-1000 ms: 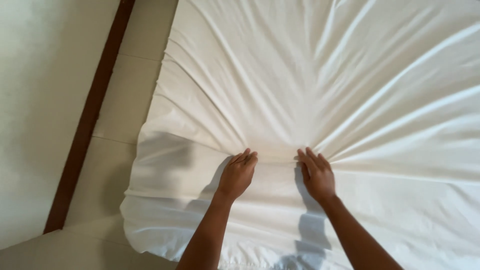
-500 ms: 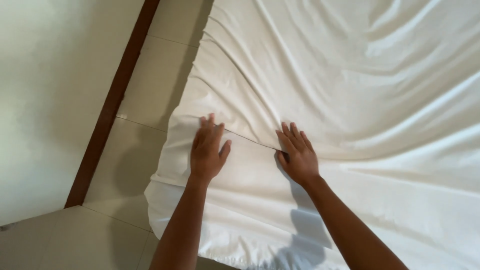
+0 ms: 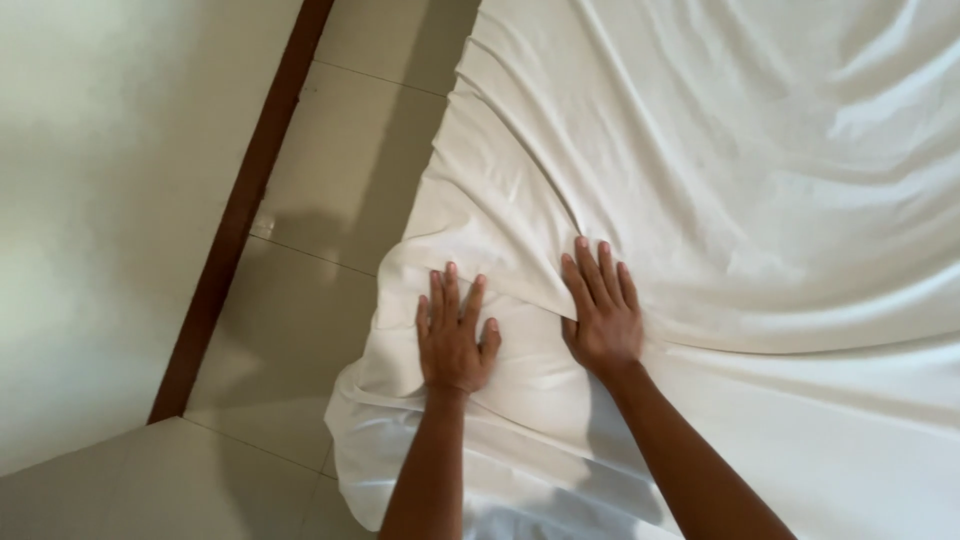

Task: The person smooths and tucks a white bedsheet onto a mattress. They move around the bed to adjust the fabric at each corner and along the sides, ensuring the sheet is flat and properly fitted.

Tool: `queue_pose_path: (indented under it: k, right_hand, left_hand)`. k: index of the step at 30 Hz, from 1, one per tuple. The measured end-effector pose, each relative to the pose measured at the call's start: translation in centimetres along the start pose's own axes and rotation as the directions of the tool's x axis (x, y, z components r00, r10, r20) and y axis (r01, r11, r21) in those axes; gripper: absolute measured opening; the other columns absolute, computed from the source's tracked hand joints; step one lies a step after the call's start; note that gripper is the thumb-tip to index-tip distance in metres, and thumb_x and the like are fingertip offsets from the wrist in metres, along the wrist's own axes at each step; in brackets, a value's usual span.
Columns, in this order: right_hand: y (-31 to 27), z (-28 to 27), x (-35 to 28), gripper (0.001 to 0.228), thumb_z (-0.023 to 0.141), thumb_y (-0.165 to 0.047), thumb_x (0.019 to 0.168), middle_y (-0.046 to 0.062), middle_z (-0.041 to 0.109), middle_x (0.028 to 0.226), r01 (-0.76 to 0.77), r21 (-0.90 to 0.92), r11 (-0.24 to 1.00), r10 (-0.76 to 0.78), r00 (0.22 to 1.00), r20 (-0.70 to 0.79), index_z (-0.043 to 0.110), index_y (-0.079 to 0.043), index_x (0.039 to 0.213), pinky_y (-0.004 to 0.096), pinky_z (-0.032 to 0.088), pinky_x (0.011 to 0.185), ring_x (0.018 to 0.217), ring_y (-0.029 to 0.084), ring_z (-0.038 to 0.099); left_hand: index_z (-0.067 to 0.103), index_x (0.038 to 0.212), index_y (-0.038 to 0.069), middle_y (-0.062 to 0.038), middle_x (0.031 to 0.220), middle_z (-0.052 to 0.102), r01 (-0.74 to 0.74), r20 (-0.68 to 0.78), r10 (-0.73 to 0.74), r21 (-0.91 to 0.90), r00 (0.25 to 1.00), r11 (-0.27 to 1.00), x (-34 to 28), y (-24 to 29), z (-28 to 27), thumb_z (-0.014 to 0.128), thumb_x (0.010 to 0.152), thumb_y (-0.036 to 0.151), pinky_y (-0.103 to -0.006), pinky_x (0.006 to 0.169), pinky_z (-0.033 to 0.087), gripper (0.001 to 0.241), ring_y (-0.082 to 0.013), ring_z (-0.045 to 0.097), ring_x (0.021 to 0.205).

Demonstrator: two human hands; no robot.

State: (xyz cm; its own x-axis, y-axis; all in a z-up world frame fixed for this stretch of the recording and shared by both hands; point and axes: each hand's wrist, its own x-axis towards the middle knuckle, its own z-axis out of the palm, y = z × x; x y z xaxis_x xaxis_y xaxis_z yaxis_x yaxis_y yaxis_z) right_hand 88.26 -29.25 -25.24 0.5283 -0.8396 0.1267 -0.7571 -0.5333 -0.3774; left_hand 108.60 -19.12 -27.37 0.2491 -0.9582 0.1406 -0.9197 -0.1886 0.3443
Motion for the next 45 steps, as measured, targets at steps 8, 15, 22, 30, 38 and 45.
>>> queue_pose_path:
  k: [8, 15, 22, 30, 38, 45]
  right_hand:
    - [-0.3, 1.0, -0.3, 0.081, 0.060, -0.008, 0.074, 0.010, 0.033, 0.169, -0.045, -0.014, 0.999, 0.044, 0.999, -0.027, 0.046, -0.012, 0.154, 0.053, 0.026, 0.125, 0.157, 0.033, 0.029]
    - [0.1, 1.6, 0.0, 0.079, 0.058, -0.008, 0.073, 0.009, 0.036, 0.168, -0.058, -0.011, 0.998, 0.058, 0.997, -0.059, 0.049, -0.013, 0.151, 0.053, 0.026, 0.125, 0.156, 0.033, 0.031]
    - [0.1, 2.1, -0.5, 0.077, 0.057, -0.007, 0.075, 0.008, 0.038, 0.168, -0.063, -0.025, 0.998, 0.061, 0.994, -0.085, 0.050, -0.014, 0.151, 0.052, 0.026, 0.127, 0.158, 0.031, 0.032]
    - [0.1, 1.9, 0.1, 0.076, 0.059, -0.005, 0.073, 0.009, 0.042, 0.166, -0.062, -0.011, 0.998, 0.060, 0.991, -0.121, 0.054, -0.013, 0.149, 0.051, 0.026, 0.127, 0.157, 0.030, 0.034]
    - [-1.9, 1.2, 0.8, 0.078, 0.059, -0.005, 0.072, 0.008, 0.043, 0.166, -0.121, 0.021, 0.992, 0.123, 0.981, -0.149, 0.054, -0.014, 0.149, 0.050, 0.025, 0.128, 0.157, 0.030, 0.035]
    - [-6.4, 2.8, 2.4, 0.071, 0.061, -0.011, 0.086, 0.011, 0.038, 0.168, -0.158, -0.033, 0.987, 0.151, 0.976, -0.156, 0.049, -0.015, 0.156, 0.052, 0.021, 0.128, 0.157, 0.031, 0.031]
  left_hand:
    - [0.039, 0.161, 0.027, -0.014, 0.173, 0.022, 0.022, 0.060, -0.021, -0.008, 0.998, 1.000, -0.3, -0.5, 0.9, 0.052, 0.098, 0.042, -0.0554, 0.126, 0.015, 0.066, -0.0361, 0.021, 0.159]
    - [0.036, 0.162, 0.029, -0.013, 0.173, 0.019, 0.040, 0.101, -0.040, -0.002, 0.994, 0.999, -0.1, -0.9, 1.5, 0.051, 0.097, 0.043, -0.0560, 0.125, 0.013, 0.068, -0.0358, 0.019, 0.159]
    - [0.033, 0.163, 0.030, -0.012, 0.174, 0.016, 0.047, 0.137, -0.044, -0.018, 0.990, 0.999, -0.9, -1.0, 1.9, 0.051, 0.098, 0.044, -0.0556, 0.125, 0.011, 0.069, -0.0364, 0.016, 0.160]
    - [0.033, 0.164, 0.028, -0.013, 0.174, 0.015, 0.035, 0.130, -0.033, -0.014, 0.991, 0.999, -0.7, -1.2, 2.4, 0.047, 0.099, 0.046, -0.0568, 0.124, 0.010, 0.069, -0.0365, 0.014, 0.160]
    - [0.034, 0.163, 0.027, -0.014, 0.174, 0.015, 0.029, 0.136, -0.026, -0.024, 0.990, 0.999, -0.9, -1.4, 2.6, 0.044, 0.101, 0.046, -0.0563, 0.124, 0.009, 0.066, -0.0364, 0.013, 0.161]
    - [0.038, 0.163, 0.025, -0.014, 0.174, 0.016, 0.013, 0.115, -0.005, -0.074, 0.993, 0.997, -0.3, -1.0, 1.3, 0.045, 0.100, 0.045, -0.0547, 0.125, 0.009, 0.066, -0.0355, 0.014, 0.161]
